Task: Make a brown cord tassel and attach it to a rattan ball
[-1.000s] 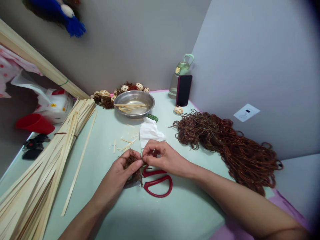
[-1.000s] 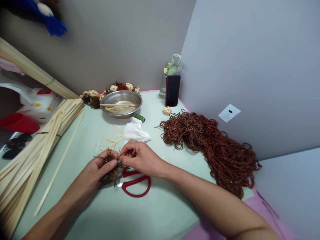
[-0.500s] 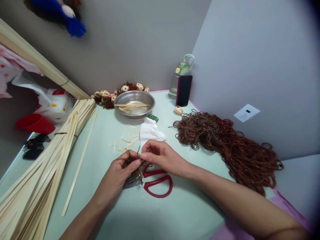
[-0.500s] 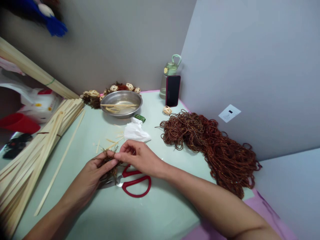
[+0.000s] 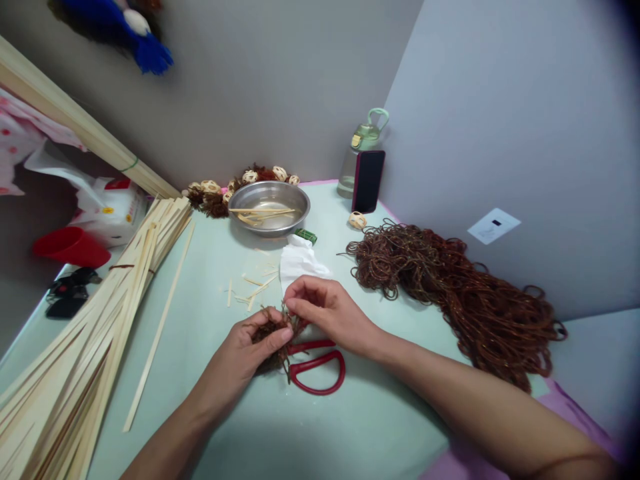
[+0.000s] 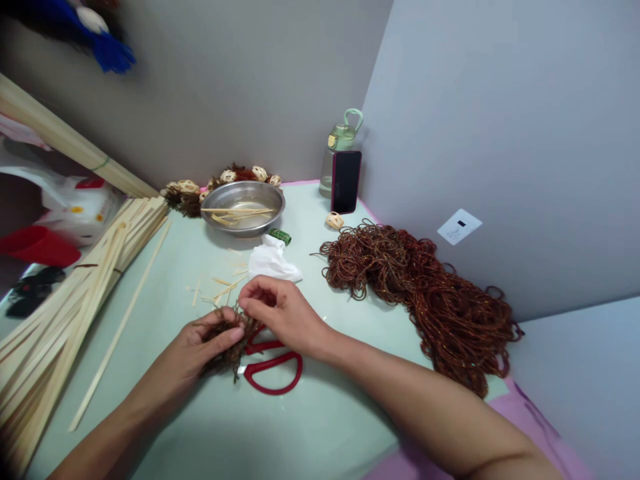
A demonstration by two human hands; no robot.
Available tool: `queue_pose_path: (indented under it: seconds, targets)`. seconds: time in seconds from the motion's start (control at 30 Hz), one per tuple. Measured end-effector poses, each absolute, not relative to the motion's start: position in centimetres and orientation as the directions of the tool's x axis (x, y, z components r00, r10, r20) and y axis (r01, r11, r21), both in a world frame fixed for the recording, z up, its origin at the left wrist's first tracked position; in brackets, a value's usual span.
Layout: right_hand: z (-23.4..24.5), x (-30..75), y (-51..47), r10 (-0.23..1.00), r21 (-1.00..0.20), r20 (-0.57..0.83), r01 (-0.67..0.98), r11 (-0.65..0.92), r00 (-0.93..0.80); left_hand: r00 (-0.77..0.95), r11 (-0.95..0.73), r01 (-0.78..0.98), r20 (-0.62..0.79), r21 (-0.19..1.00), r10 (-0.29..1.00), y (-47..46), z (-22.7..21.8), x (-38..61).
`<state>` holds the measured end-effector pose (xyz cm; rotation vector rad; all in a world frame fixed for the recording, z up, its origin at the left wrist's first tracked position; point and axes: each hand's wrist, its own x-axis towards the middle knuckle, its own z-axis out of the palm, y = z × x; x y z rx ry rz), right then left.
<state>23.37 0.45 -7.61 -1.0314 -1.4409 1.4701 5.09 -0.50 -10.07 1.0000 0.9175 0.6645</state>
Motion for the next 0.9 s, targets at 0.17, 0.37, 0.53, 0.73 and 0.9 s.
queue_pose_path:
  seconds: [0.17,0.37,0.53,0.73,0.9]
  targets:
    - [-7.9,23.6,0.4,0.932,-0.999,-0.012,0.042,0.004,-0.363,0.414,0.397,-0.136,-0.312,0.908,0.855,-0.5,-10.2,5.0]
    - [-8.1,23.3,0.2,0.87,-0.995,-0.101,0.037,-0.095,-0.482,0.272,0.387,-0.241,-0.321,0.89,0.907,-0.4,-9.7,5.1]
    - [-7.8,23.3,0.1,0.832,-0.985,-0.168,0.127,-0.119,-0.529,0.234,0.397,-0.303,-0.337,0.866,0.912,-0.4,-9.3,5.0]
    - [-8.0,23.2,0.0,0.855,-0.982,-0.183,0.126,-0.139,-0.485,0.237,0.367,-0.264,-0.309,0.892,0.921,-0.4,-9.3,4.8]
    - [-7.9,23.1,-0.1,0.858,-0.989,-0.147,0.053,-0.139,-0.492,0.302,0.385,-0.277,-0.301,0.88,0.905,-0.4,-9.1,4.5]
